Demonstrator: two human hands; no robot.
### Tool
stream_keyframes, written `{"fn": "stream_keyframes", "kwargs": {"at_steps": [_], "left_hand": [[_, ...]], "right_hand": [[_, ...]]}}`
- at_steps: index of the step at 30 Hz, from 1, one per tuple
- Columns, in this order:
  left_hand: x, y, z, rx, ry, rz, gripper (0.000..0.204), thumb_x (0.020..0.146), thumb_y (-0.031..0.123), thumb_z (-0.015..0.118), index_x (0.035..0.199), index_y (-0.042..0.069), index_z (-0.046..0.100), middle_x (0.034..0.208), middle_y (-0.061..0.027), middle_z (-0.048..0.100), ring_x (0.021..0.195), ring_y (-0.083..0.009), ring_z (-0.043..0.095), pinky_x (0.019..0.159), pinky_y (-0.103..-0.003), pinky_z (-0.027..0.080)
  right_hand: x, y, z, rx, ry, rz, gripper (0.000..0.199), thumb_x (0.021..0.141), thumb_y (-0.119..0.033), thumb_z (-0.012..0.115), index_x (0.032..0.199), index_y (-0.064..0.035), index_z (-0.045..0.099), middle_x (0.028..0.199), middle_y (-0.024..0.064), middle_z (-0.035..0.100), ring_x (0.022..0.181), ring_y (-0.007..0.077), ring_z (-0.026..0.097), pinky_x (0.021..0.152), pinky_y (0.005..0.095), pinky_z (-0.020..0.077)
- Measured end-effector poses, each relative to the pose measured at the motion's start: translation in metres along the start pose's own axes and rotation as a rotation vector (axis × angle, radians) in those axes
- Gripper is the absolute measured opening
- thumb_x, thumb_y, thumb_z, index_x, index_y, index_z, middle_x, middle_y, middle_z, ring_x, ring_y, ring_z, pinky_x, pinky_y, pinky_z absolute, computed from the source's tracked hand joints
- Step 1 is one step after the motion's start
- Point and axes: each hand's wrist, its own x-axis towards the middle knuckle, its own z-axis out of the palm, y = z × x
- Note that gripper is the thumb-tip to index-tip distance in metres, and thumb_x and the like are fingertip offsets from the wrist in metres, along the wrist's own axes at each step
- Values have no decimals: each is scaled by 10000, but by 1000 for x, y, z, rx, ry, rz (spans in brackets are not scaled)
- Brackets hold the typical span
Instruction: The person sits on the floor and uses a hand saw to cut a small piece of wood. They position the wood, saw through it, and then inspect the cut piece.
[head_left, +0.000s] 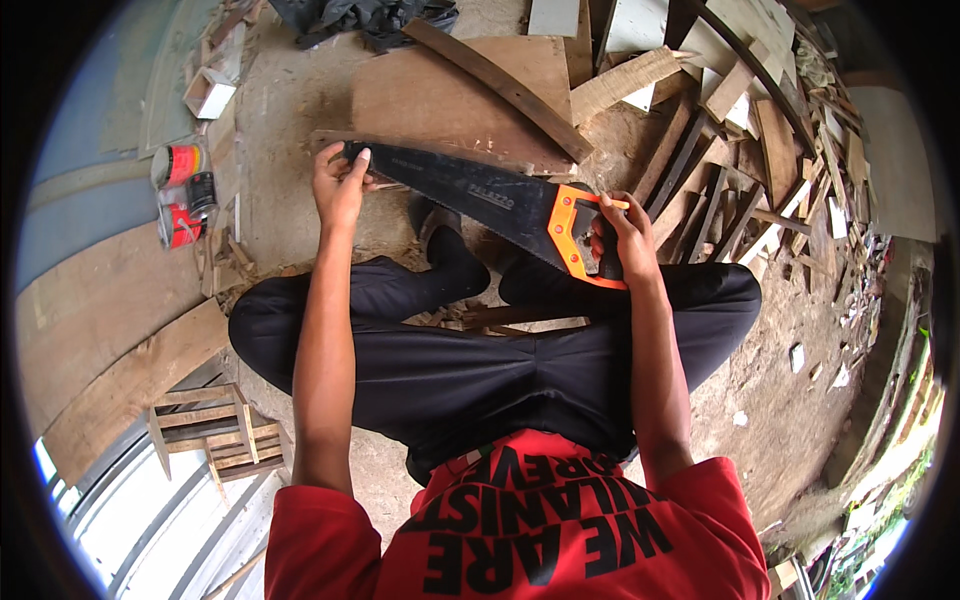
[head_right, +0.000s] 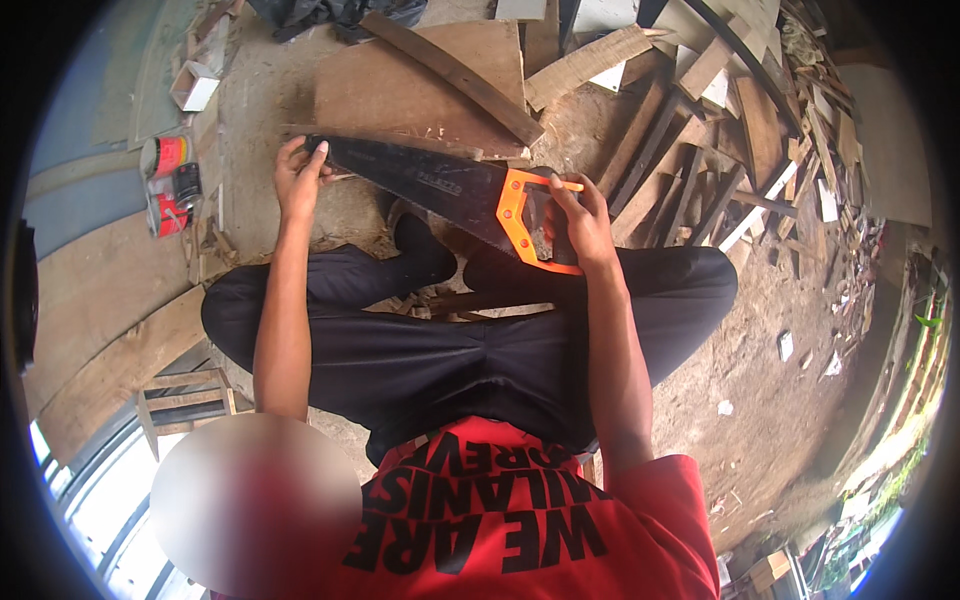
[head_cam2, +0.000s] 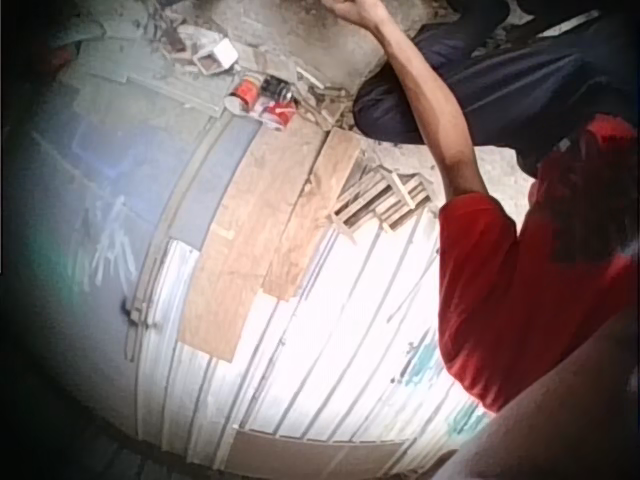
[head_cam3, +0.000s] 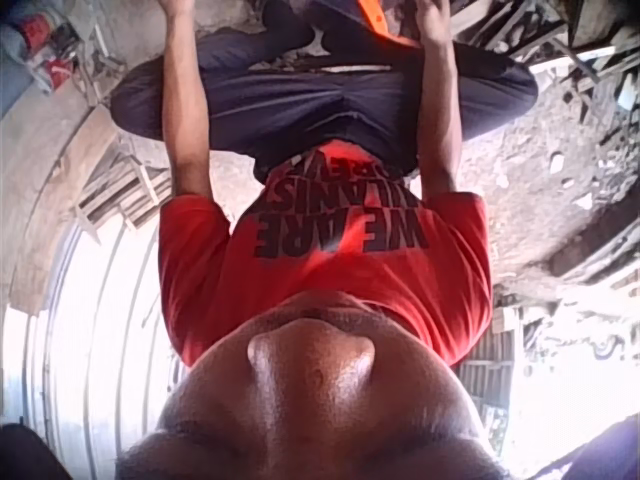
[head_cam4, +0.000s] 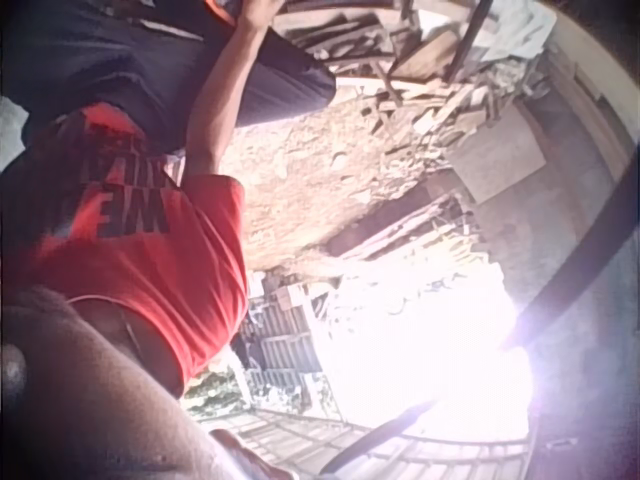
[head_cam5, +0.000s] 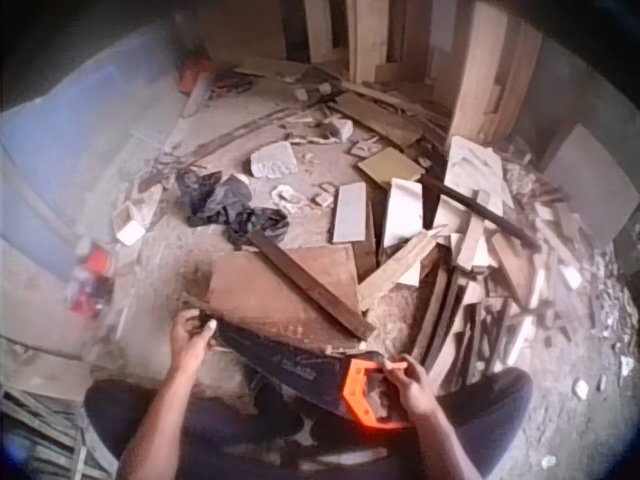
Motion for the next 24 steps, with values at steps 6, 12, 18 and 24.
{"fn": "stream_keyframes", "kwargs": {"at_steps": [6, 12, 18, 24], "left_hand": [[4, -11, 1, -23, 8, 13, 500, 849, 104, 745, 1246, 13, 455, 919, -112, 571, 631, -119, 595, 516, -268, 546], [1, -4, 1, 64, 30, 10, 485, 848, 108, 740, 1231, 15, 457, 847, -86, 585, 616, -116, 598, 484, -261, 514], [1, 4, -3, 439, 90, 101, 504, 803, 245, 781, 1171, 23, 519, 896, -118, 593, 764, -221, 623, 671, -381, 516], [-3, 19, 3, 887, 119, 488, 496, 765, 314, 797, 1140, 65, 588, 1107, -157, 560, 1077, -334, 554, 936, -422, 454]], "right_hand": [[-4, -5, 0, -28, -4, -9, 238, 965, -288, 601, 972, -65, 518, 666, 28, 509, 478, 125, 502, 425, 280, 413], [-3, -5, 2, -22, -4, -26, 234, 975, -277, 586, 971, -57, 507, 658, 30, 488, 460, 131, 491, 418, 281, 399], [-4, -8, 5, -47, 9, -16, 240, 972, -276, 592, 965, -54, 503, 652, 27, 478, 457, 129, 479, 418, 280, 393], [-6, -8, 7, -128, 48, -45, 253, 971, -287, 601, 978, -48, 516, 643, 16, 473, 456, 117, 469, 415, 265, 389]]}}
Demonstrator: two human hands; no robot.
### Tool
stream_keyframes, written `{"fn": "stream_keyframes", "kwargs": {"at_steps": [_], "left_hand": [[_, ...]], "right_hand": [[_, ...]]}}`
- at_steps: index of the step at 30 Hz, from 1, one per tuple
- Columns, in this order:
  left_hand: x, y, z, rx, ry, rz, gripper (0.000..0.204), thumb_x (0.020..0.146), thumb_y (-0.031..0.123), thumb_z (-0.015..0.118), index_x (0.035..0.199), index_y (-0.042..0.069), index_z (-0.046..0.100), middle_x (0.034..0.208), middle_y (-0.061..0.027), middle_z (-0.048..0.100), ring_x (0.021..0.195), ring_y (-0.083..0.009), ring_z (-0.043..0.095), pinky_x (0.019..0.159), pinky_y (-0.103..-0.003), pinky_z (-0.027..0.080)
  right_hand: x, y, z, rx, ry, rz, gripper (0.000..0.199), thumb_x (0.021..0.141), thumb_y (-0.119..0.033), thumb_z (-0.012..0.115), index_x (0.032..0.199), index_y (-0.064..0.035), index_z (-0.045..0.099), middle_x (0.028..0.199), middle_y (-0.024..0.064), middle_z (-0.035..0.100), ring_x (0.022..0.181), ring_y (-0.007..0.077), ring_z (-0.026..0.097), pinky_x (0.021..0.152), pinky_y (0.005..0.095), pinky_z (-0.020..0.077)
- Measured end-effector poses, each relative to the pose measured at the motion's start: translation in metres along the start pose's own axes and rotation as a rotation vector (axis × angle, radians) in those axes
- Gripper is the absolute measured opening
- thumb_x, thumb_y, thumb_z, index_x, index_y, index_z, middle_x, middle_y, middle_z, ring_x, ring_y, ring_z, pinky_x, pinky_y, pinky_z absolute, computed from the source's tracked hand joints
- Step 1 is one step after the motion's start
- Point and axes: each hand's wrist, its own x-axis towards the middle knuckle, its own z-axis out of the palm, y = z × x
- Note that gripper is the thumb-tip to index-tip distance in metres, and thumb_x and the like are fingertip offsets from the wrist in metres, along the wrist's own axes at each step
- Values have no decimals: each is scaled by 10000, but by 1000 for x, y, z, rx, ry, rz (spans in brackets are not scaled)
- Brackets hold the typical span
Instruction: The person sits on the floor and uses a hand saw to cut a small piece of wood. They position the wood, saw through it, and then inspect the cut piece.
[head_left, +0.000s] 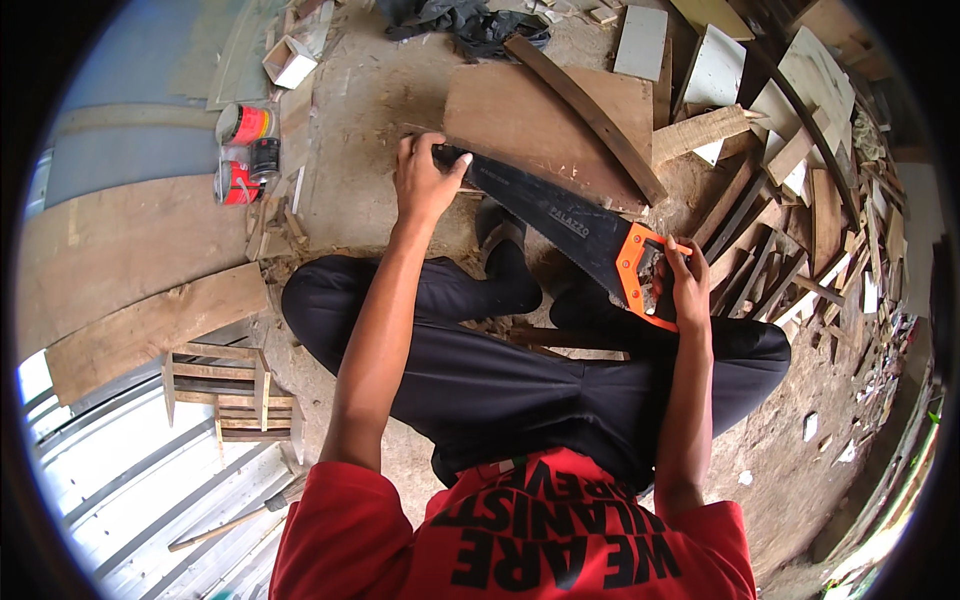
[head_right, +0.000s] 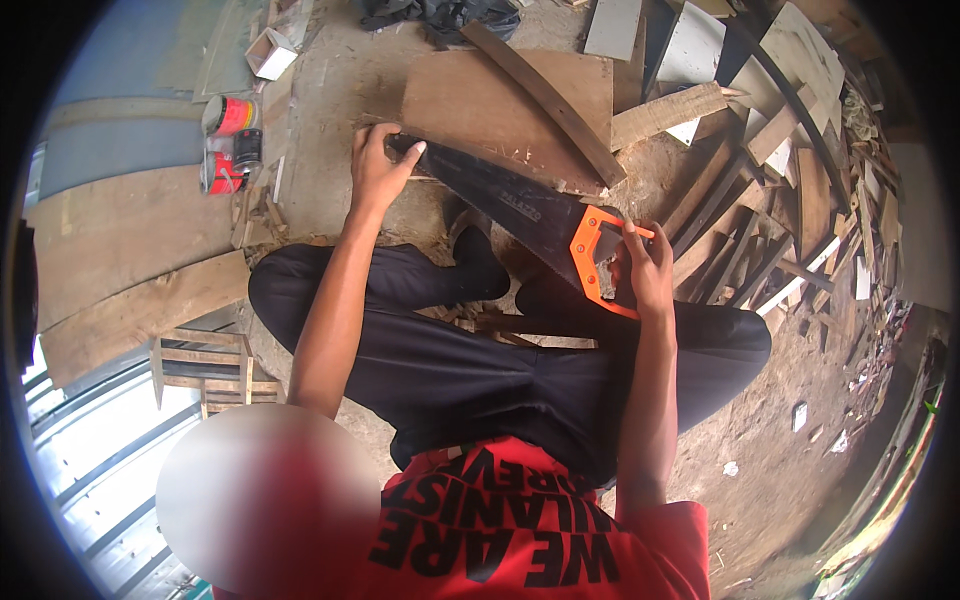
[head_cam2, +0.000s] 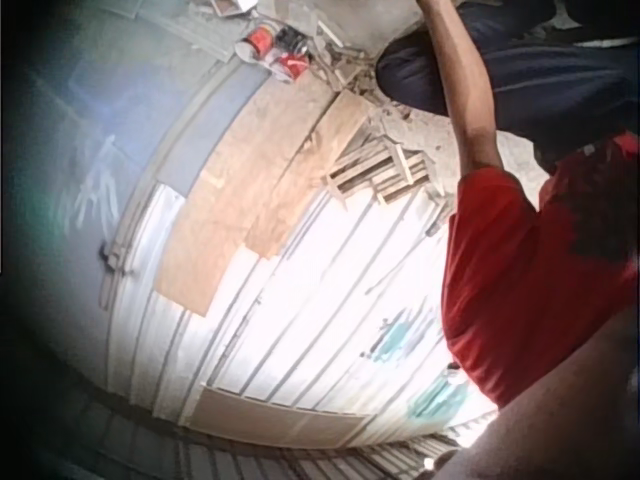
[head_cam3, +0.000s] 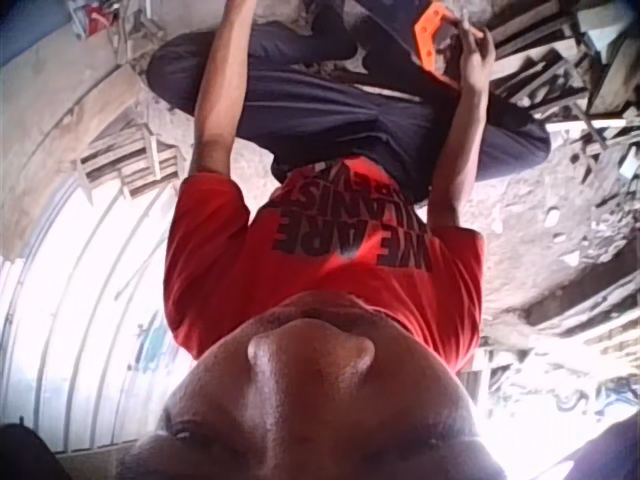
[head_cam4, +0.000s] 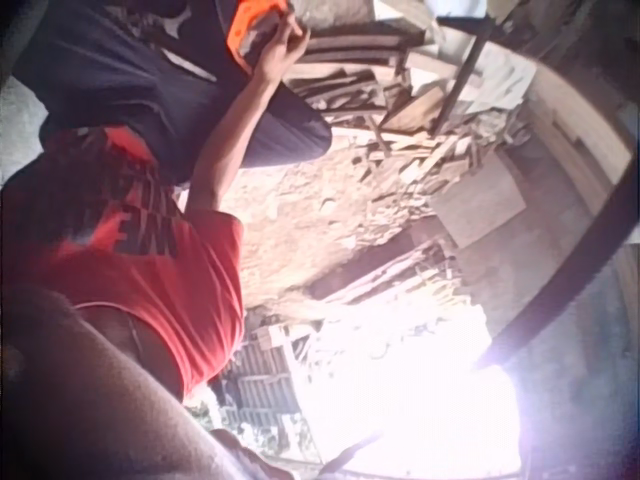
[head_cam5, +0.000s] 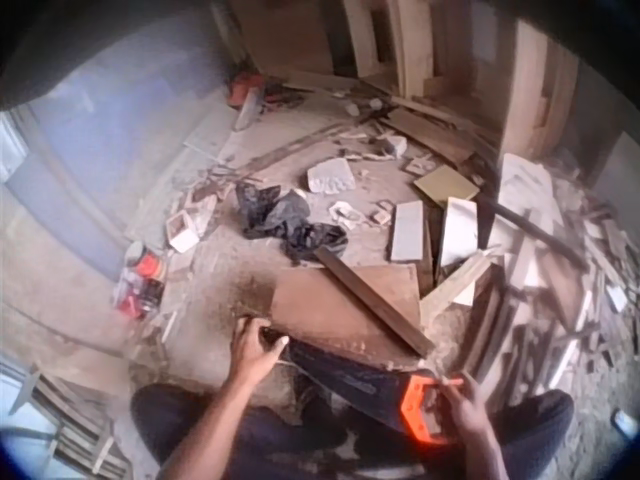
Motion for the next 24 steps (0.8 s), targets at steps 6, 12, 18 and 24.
{"fn": "stream_keyframes", "kwargs": {"at_steps": [6, 12, 18, 24], "left_hand": [[7, 8, -7, -80, -81, -3, 354, 800, 220, 758, 1086, 62, 620, 1159, -140, 561, 1130, -338, 537, 967, -420, 439], [11, 13, -16, -282, -156, -24, 174, 854, 118, 681, 1005, 38, 647, 1049, -117, 650, 1056, -309, 591, 928, -404, 456], [17, 11, -22, -169, -287, 275, 139, 864, 82, 637, 993, 33, 650, 1026, -99, 665, 1047, -313, 595, 913, -412, 459], [33, 11, -23, -98, -318, 332, 166, 835, 99, 675, 991, 45, 658, 1073, -93, 656, 1057, -311, 594, 919, -416, 458]], "right_hand": [[1, 2, 0, -35, 5, -30, 260, 969, -285, 607, 984, -38, 530, 640, 16, 488, 455, 110, 476, 412, 263, 392], [1, -2, 0, -45, 17, -21, 270, 967, -288, 606, 986, -28, 533, 637, 19, 497, 459, 111, 488, 410, 263, 399], [0, -5, 2, -80, 19, -8, 282, 968, -294, 601, 969, -23, 523, 633, 18, 495, 459, 115, 494, 401, 267, 405], [1, -3, 1, -83, 36, -8, 288, 969, -295, 600, 981, -17, 524, 631, 20, 495, 459, 116, 502, 402, 271, 412]]}}
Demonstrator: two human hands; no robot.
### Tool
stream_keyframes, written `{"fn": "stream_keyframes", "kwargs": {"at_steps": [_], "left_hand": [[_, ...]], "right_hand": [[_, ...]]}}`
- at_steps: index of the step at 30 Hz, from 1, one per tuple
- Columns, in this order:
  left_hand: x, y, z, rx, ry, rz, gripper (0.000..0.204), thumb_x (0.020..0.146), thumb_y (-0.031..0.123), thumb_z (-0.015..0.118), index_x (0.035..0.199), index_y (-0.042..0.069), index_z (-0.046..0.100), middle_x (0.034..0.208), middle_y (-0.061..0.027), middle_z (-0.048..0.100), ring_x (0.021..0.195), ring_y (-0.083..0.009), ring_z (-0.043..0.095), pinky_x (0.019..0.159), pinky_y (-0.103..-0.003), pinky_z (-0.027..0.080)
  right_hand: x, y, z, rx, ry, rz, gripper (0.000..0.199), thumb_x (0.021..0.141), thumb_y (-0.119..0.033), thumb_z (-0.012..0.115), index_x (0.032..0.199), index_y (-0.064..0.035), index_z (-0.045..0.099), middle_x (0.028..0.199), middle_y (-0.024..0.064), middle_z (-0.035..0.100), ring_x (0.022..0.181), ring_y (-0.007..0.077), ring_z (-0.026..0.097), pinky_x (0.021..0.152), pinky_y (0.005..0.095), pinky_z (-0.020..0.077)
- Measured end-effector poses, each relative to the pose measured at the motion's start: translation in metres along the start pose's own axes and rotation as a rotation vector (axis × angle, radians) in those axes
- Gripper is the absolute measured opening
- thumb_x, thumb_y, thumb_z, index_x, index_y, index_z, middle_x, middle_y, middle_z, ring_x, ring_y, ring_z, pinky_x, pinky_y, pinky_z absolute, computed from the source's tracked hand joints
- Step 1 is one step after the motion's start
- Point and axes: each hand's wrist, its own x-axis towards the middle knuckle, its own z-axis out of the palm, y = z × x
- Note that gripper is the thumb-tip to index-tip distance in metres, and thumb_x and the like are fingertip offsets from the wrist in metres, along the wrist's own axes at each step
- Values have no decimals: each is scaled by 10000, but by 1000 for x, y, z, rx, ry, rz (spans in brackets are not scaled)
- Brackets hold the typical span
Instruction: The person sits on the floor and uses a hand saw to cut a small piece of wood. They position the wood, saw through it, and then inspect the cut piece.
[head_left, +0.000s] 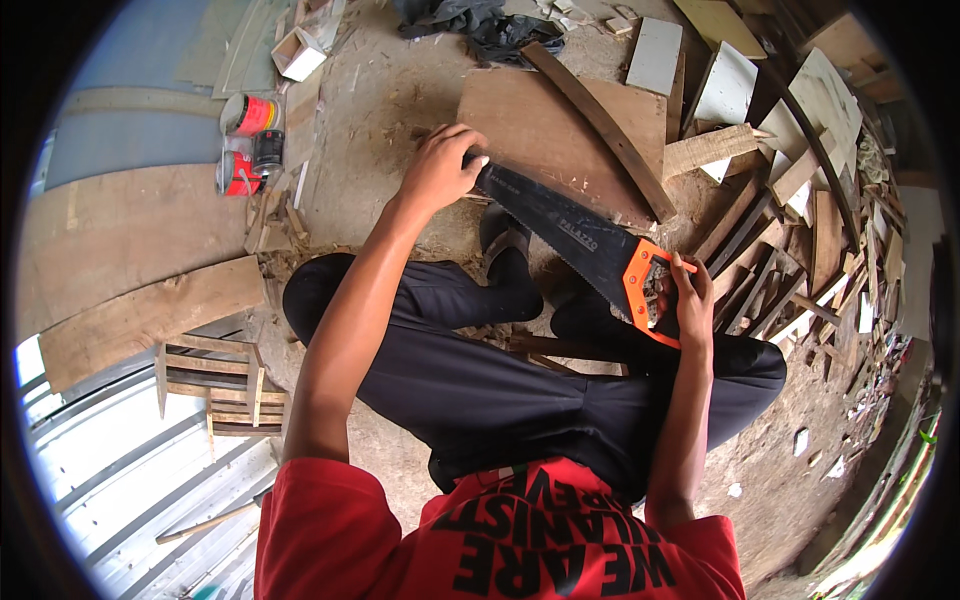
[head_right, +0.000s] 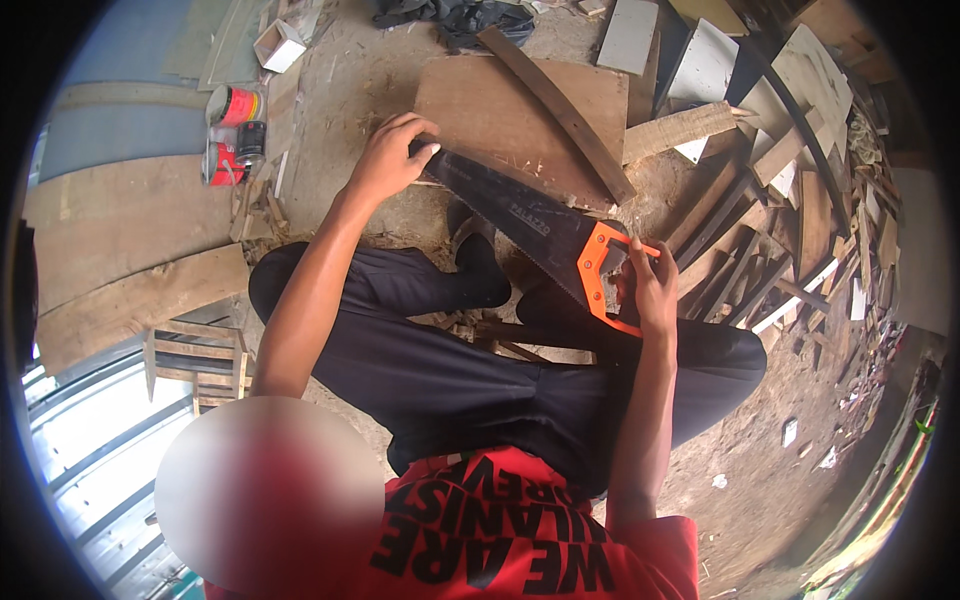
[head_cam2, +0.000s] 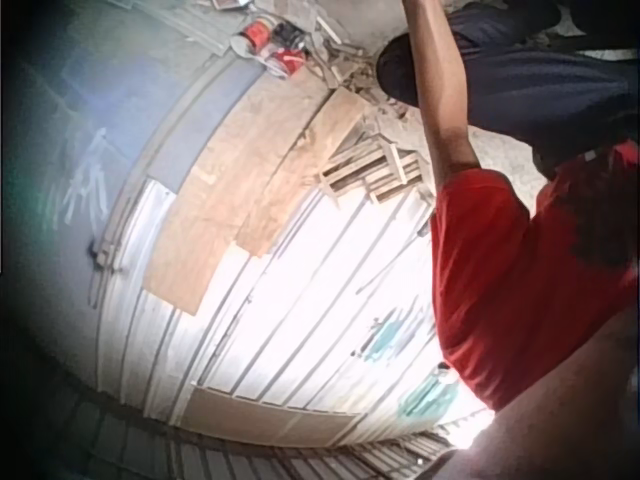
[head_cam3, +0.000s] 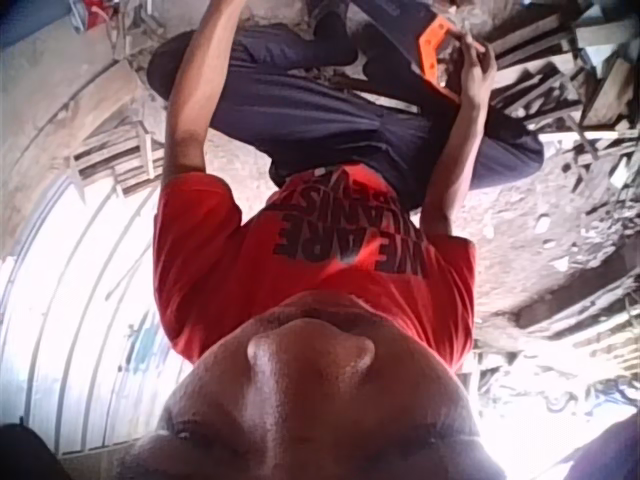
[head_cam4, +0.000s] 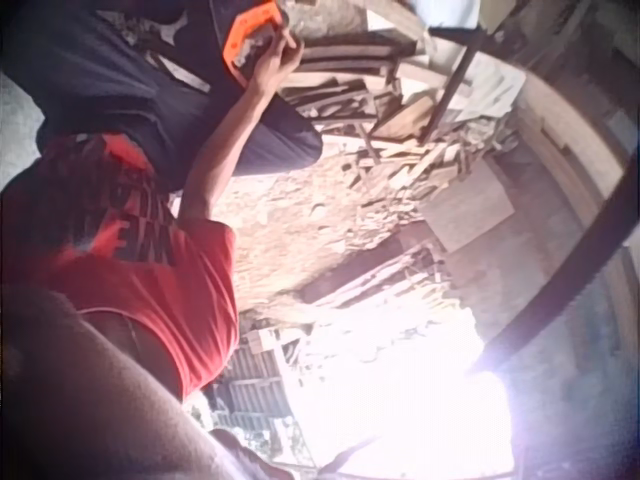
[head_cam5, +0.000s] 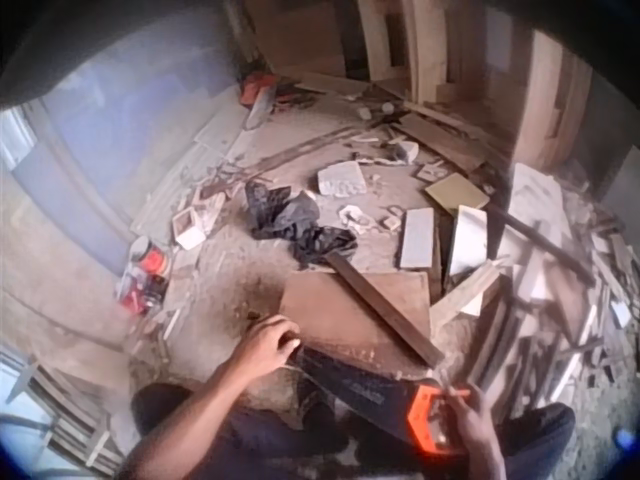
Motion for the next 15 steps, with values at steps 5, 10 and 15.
{"fn": "stream_keyframes", "kwargs": {"at_steps": [5, 10, 15], "left_hand": [[1, -3, 8, -20, -15, 22, 190, 794, 109, 720, 967, 45, 675, 1053, -88, 683, 1057, -301, 612, 915, -395, 468], [4, 0, 8, -151, -46, -134, 200, 772, 108, 740, 955, 48, 683, 1027, -95, 699, 1022, -294, 644, 895, -374, 486], [3, 3, 9, -157, -51, -240, 202, 782, 111, 737, 973, 69, 690, 1031, -103, 703, 1013, -292, 653, 885, -372, 493]], "right_hand": [[-1, -4, 3, -3, -1, 20, 301, 966, -300, 607, 1003, -10, 536, 625, 21, 496, 460, 114, 501, 408, 268, 412], [-1, -4, 2, -21, 19, 26, 298, 966, -298, 607, 998, -9, 544, 618, 22, 497, 452, 113, 490, 406, 266, 408], [-1, -3, 2, -13, 14, 38, 299, 968, -298, 602, 1007, -7, 546, 622, 24, 503, 447, 113, 485, 399, 266, 406]]}}
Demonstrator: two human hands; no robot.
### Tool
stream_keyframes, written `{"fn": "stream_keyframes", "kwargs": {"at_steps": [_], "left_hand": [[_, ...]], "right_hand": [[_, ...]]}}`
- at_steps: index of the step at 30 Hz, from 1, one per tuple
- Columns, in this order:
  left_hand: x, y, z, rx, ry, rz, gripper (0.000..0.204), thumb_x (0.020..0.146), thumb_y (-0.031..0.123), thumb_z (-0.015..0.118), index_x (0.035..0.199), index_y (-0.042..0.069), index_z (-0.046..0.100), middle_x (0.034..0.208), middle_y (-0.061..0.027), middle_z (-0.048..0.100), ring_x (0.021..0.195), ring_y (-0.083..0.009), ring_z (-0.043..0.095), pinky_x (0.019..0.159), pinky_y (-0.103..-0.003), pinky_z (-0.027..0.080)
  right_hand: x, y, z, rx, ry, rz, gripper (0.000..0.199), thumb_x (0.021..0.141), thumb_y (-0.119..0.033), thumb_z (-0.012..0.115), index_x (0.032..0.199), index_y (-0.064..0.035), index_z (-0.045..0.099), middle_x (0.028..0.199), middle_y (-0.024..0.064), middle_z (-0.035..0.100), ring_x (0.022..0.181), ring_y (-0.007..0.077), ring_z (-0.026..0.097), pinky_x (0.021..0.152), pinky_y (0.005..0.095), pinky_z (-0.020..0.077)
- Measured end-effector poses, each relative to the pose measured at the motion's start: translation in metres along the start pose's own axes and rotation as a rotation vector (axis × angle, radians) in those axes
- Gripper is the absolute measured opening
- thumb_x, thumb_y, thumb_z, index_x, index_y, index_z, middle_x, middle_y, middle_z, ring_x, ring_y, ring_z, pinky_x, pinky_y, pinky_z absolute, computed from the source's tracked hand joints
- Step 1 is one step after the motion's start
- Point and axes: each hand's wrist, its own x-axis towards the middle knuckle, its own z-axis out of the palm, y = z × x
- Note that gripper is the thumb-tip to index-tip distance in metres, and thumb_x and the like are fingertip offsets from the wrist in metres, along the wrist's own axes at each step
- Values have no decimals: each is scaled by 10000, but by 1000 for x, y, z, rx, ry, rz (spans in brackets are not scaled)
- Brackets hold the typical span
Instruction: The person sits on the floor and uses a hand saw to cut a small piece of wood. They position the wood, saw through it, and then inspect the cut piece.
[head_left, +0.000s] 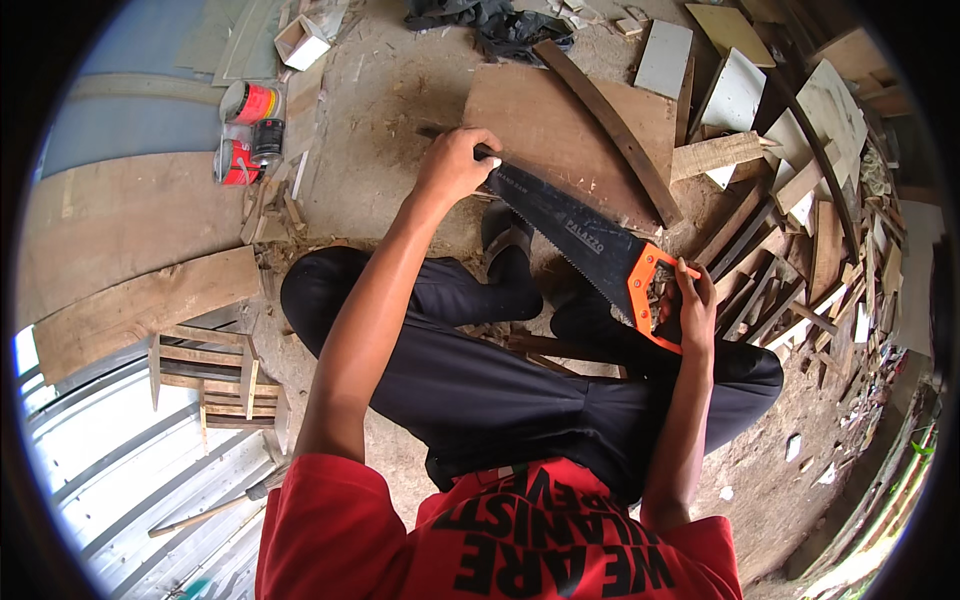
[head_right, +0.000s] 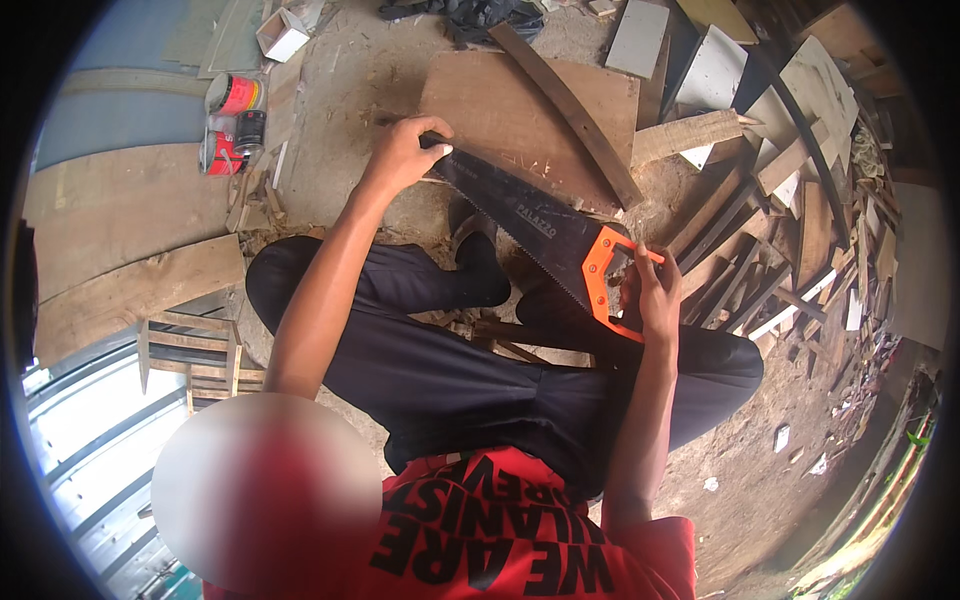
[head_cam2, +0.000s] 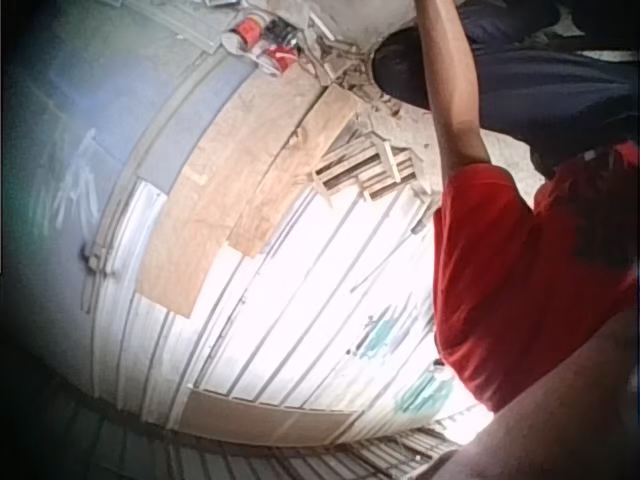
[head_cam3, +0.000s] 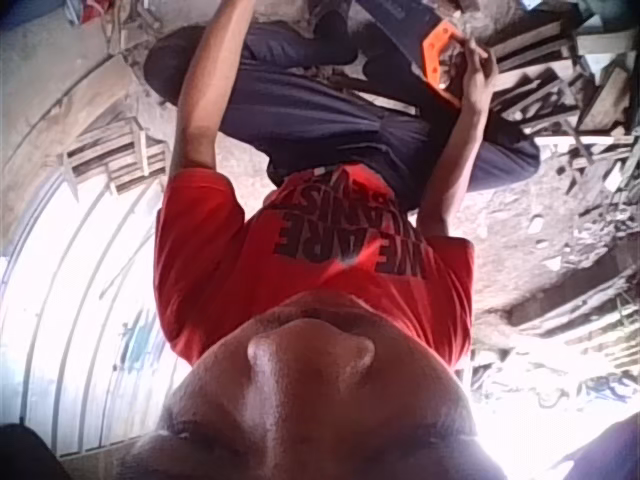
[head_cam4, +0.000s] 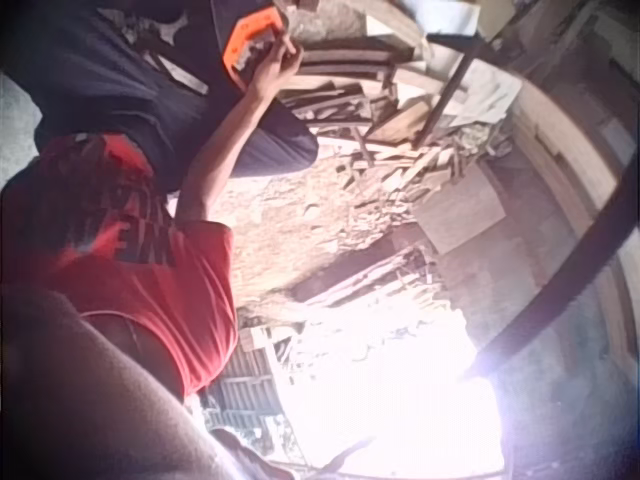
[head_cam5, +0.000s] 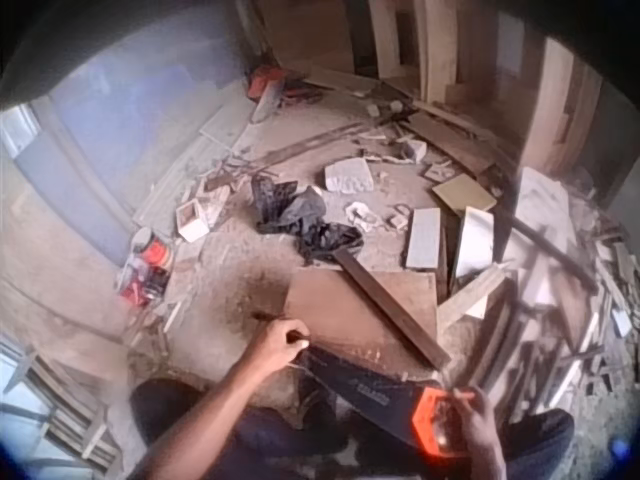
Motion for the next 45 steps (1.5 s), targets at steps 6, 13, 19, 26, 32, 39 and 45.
{"fn": "stream_keyframes", "kwargs": {"at_steps": [6, 13, 19, 26, 32, 39, 45], "left_hand": [[-4, 6, 3, -34, 14, -63, 196, 802, 113, 727, 991, 71, 695, 1027, -108, 710, 999, -290, 665, 871, -367, 500], [-3, 4, 3, -50, 5, -90, 200, 800, 127, 732, 989, 67, 702, 1025, -107, 714, 992, -273, 674, 864, -359, 503], [-2, 8, 4, -12, 24, -109, 223, 791, 213, 750, 953, 68, 704, 978, -132, 712, 943, -305, 679, 829, -379, 509], [-4, 19, 8, 19, 106, -31, 196, 809, 195, 719, 931, 46, 686, 951, -167, 702, 918, -341, 674, 806, -395, 510], [-3, -5, 9, -136, 57, -46, 176, 822, 101, 678, 989, 47, 693, 1033, -144, 703, 977, -288, 671, 856, -368, 500], [-3, 4, 3, -140, -7, -194, 208, 810, 114, 717, 1013, 68, 700, 1037, -110, 709, 1001, -248, 661, 891, -346, 481], [-3, 1, 5, -138, -5, -162, 244, 791, 135, 745, 1022, 69, 696, 1052, -118, 703, 1023, -257, 654, 906, -357, 477]], "right_hand": [[2, 4, -2, 10, -7, -20, 288, 968, -286, 603, 1012, -6, 551, 639, 29, 517, 451, 111, 493, 397, 263, 407], [3, 7, -4, 19, -10, -24, 272, 969, -272, 604, 1004, -8, 551, 648, 32, 523, 454, 111, 500, 397, 260, 407], [3, 6, -3, 27, -15, -28, 282, 967, -284, 609, 986, -11, 546, 642, 31, 519, 451, 111, 497, 397, 261, 407], [1, 3, -1, 25, -11, -19, 277, 967, -287, 609, 980, -18, 546, 637, 24, 512, 446, 110, 491, 395, 260, 401], [1, 4, -1, 25, -10, -27, 262, 971, -275, 600, 983, -19, 547, 631, 22, 505, 445, 108, 486, 394, 262, 400], [1, 4, -1, 25, -10, -42, 267, 973, -270, 594, 995, -7, 550, 630, 26, 506, 444, 109, 485, 397, 262, 403], [0, 3, -1, 14, -8, -49, 273, 971, -273, 598, 993, -5, 549, 629, 27, 506, 441, 111, 484, 397, 264, 408]]}}
